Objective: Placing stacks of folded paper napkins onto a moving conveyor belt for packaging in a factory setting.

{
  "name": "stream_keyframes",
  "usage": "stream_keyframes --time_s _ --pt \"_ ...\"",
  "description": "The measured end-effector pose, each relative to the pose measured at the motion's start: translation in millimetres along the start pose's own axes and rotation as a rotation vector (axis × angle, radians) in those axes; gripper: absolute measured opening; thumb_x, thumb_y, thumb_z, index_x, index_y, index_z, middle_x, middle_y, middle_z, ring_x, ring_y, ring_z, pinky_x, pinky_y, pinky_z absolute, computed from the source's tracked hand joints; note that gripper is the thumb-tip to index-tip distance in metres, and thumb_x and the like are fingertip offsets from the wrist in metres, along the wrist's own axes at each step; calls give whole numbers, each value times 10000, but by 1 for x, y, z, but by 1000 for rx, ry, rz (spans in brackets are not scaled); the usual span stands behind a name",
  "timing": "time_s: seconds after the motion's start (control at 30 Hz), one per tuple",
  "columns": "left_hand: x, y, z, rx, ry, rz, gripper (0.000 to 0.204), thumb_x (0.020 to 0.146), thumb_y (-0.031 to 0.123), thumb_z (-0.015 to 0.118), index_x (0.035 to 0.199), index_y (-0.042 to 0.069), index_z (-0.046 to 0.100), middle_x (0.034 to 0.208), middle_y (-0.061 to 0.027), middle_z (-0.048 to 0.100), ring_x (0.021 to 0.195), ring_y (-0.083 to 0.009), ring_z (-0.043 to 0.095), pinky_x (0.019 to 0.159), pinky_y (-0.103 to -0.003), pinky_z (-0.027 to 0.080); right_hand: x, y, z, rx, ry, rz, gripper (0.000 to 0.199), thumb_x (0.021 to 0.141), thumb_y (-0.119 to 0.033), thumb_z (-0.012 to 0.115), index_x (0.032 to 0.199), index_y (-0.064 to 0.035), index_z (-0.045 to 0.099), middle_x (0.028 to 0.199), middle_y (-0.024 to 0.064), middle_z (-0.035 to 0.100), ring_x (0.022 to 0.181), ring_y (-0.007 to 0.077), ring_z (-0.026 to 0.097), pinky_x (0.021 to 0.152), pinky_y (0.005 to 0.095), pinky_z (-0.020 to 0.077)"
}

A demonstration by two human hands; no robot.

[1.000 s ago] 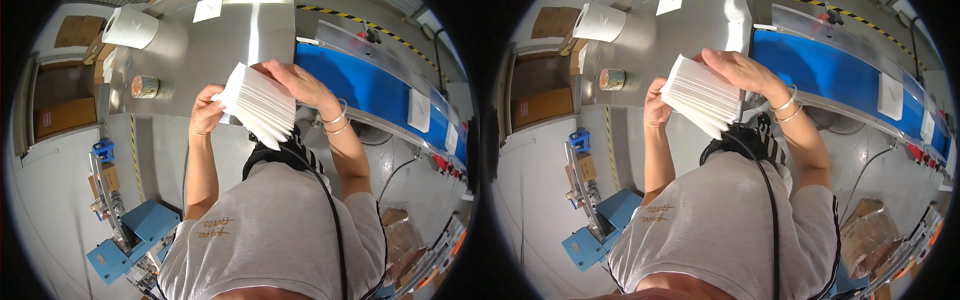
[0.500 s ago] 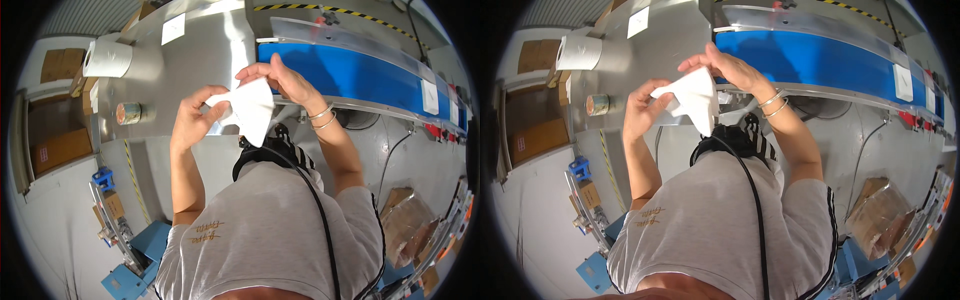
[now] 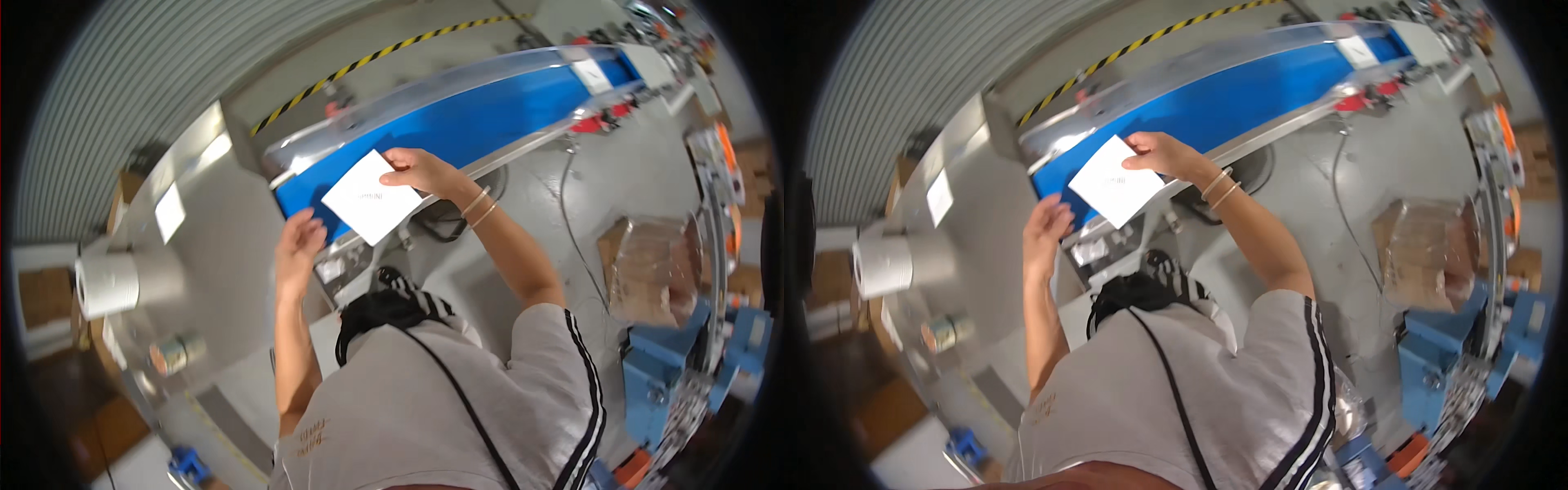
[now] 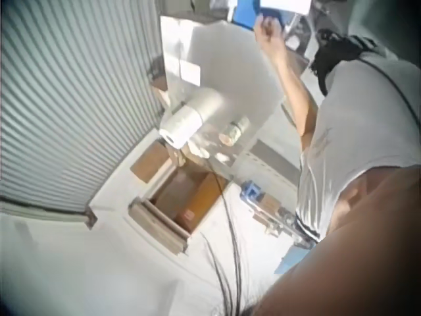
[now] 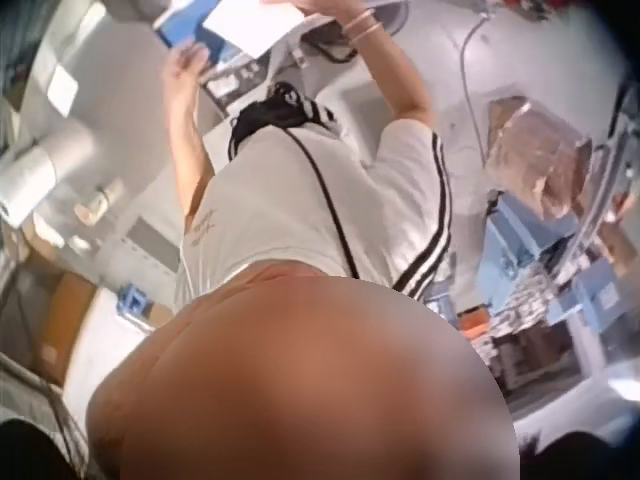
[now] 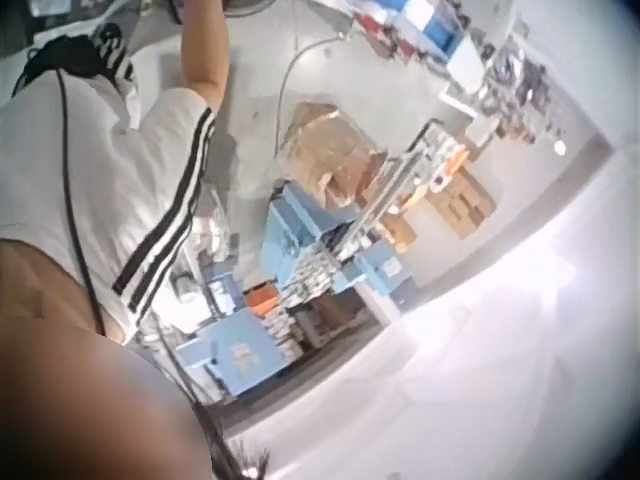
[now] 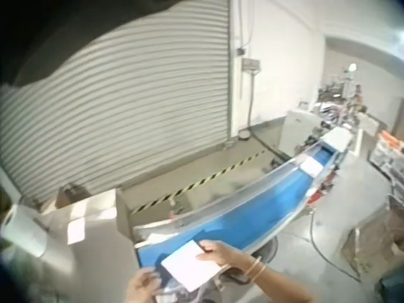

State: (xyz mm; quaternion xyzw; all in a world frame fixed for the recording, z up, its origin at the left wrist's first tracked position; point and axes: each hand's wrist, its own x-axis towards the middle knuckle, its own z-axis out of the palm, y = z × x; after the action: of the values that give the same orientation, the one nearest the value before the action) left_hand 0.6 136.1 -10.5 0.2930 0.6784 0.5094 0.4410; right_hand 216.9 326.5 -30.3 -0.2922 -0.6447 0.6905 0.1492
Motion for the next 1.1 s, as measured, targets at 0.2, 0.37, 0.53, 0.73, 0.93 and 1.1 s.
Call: stream_keyframes --time_s 0.2,0.37,0.53,0.73,0.93,1.1 --pt "-1 -20 -17 -63 -129 -61 280 888 -2 622 1165 3 587 993 -68 642 847 -131 602 756 -267 502 -15 18 -155 -398 530 182 476 824 -246 725 1207 6 595 1035 85 670 892 158 603 799 293 493" --pt "2 -10 -15 -33 -155 -76 259 885 10 629 1142 -3 599 992 -71 641 841 -122 601 756 -250 502 -42 36 -255 -940 1088 75 646 742 -362 776 1263 -67 532 1155 188 635 1050 363 608 883 410 501" --pt "0 -20 -30 84 -191 -67 253 893 52 634 1140 8 603 982 -57 645 830 -109 598 741 -244 493 -72 34 -148 -984 1418 -419 447 786 -128 711 1188 -35 538 1068 188 620 985 379 580 844 454 459" --pt "1 -29 -40 182 -405 -67 241 908 94 631 1141 33 609 944 -25 648 793 -96 605 648 -218 465 -116 130 66 -638 1471 -346 225 833 -48 611 1057 -32 594 1031 158 632 913 345 595 823 423 484" --pt "15 -63 -45 208 -624 5 223 906 121 638 1105 23 623 925 -42 656 721 -96 603 580 -217 463 -139 164 225 -528 1187 33 246 818 -147 610 1061 -105 599 944 133 650 884 349 627 753 452 512" --pt "-28 -53 -1 329 -910 52 193 943 160 588 1099 51 622 962 -33 648 776 -87 593 640 -213 442 -171 163 313 -483 1153 189 226 842 -207 596 1047 -114 601 868 123 665 819 345 637 700 452 502"
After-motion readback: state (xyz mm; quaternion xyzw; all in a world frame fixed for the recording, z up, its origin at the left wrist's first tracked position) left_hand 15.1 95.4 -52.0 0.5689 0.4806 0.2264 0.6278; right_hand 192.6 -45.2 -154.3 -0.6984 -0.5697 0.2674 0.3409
